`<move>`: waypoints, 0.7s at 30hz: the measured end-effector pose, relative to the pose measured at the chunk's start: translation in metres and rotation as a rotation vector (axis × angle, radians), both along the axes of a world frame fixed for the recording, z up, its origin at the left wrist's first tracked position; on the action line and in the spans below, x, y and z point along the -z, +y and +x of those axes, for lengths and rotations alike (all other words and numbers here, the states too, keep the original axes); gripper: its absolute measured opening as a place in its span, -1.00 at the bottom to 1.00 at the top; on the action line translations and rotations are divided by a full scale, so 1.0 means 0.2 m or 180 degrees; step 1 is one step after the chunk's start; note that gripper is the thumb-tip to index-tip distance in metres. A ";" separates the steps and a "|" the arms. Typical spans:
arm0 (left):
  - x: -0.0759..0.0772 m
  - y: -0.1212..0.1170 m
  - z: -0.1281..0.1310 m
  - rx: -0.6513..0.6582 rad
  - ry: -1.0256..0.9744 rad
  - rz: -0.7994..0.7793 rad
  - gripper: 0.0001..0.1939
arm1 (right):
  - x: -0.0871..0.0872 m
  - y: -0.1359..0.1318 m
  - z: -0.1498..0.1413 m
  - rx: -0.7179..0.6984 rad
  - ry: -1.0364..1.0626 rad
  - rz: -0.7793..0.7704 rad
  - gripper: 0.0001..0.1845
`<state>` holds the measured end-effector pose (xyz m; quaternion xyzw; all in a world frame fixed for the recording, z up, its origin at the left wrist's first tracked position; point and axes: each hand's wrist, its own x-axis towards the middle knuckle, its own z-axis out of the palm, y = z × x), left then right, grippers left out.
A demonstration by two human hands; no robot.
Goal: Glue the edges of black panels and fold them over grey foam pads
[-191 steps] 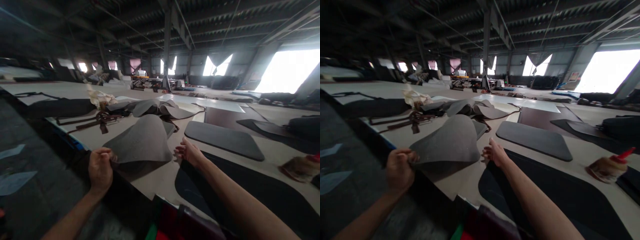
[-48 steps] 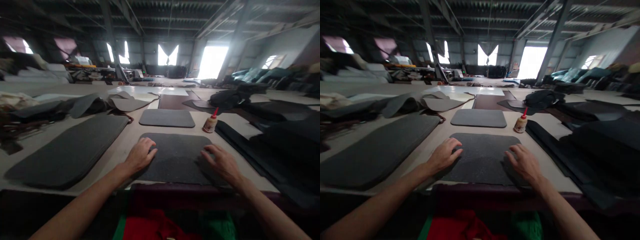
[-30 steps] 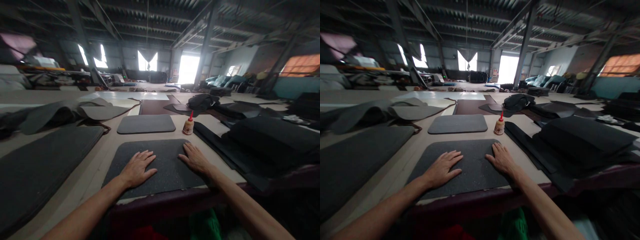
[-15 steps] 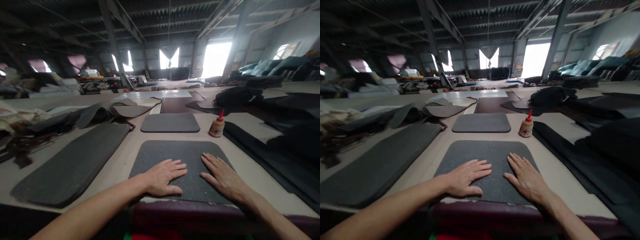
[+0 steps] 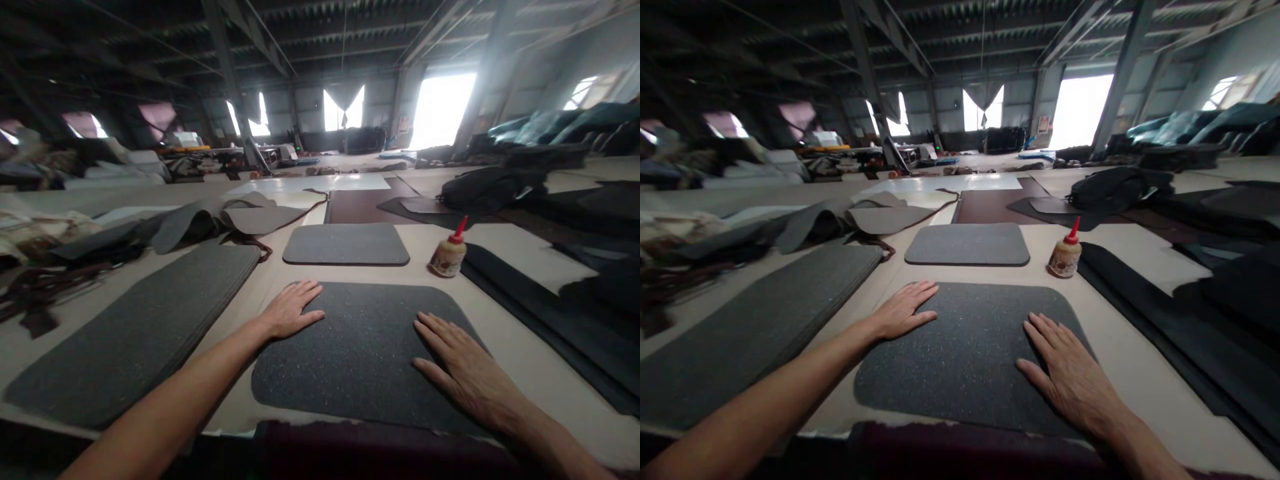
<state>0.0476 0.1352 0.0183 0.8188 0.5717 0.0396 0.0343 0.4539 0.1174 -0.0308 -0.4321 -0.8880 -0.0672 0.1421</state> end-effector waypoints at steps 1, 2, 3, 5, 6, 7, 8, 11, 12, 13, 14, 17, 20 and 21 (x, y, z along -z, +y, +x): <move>0.01 0.01 -0.02 -0.0119 0.0020 0.0021 -0.22 | 0.00 0.00 0.00 0.0070 0.0030 0.0041 -0.20; 0.02 0.02 -0.03 -0.0234 0.0033 0.0046 -0.22 | 0.01 0.00 0.00 0.0165 0.0059 0.0086 -0.16; 0.02 0.04 -0.04 -0.0346 0.0045 0.0077 -0.23 | 0.01 0.00 -0.01 0.0281 0.0081 0.0135 -0.13; 0.05 0.05 -0.05 -0.0548 0.0084 0.0142 -0.26 | 0.02 0.00 -0.01 0.0491 0.0064 0.0199 -0.08; 0.06 0.06 -0.06 -0.0639 0.0107 0.0177 -0.29 | 0.02 0.01 -0.02 0.0566 0.0027 0.0196 -0.06; 0.06 0.07 -0.07 -0.0721 0.0129 0.0213 -0.32 | 0.03 0.01 -0.02 0.0645 -0.0009 0.0172 -0.05; 0.07 0.07 -0.08 -0.0803 0.0152 0.0253 -0.35 | 0.03 0.02 -0.02 0.0732 -0.0037 0.0125 -0.05; 0.05 0.06 -0.12 -0.1017 0.0224 0.0403 -0.41 | 0.02 0.04 0.02 0.1002 -0.0029 -0.0105 -0.09; 0.03 0.05 -0.13 -0.1062 0.0246 0.0463 -0.42 | 0.01 0.05 0.05 0.1109 0.0011 -0.0168 -0.12; 0.01 0.02 -0.14 -0.1097 0.0266 0.0527 -0.44 | 0.00 0.05 0.08 0.1214 0.0068 -0.0196 -0.16; -0.01 -0.01 -0.15 -0.1121 0.0290 0.0587 -0.45 | -0.01 0.04 0.11 0.1284 0.0137 -0.0173 -0.19; -0.07 -0.20 -0.14 -0.0815 0.0223 0.0762 -0.46 | -0.08 -0.04 0.20 0.1137 0.0328 0.0014 -0.24; -0.09 -0.45 -0.08 0.0186 -0.0116 0.0507 -0.42 | -0.14 -0.18 0.21 0.0383 0.0244 -0.0344 -0.23; -0.08 -0.54 -0.07 0.0470 -0.0182 0.0292 -0.39 | -0.16 -0.23 0.20 0.0125 0.0152 -0.0596 -0.21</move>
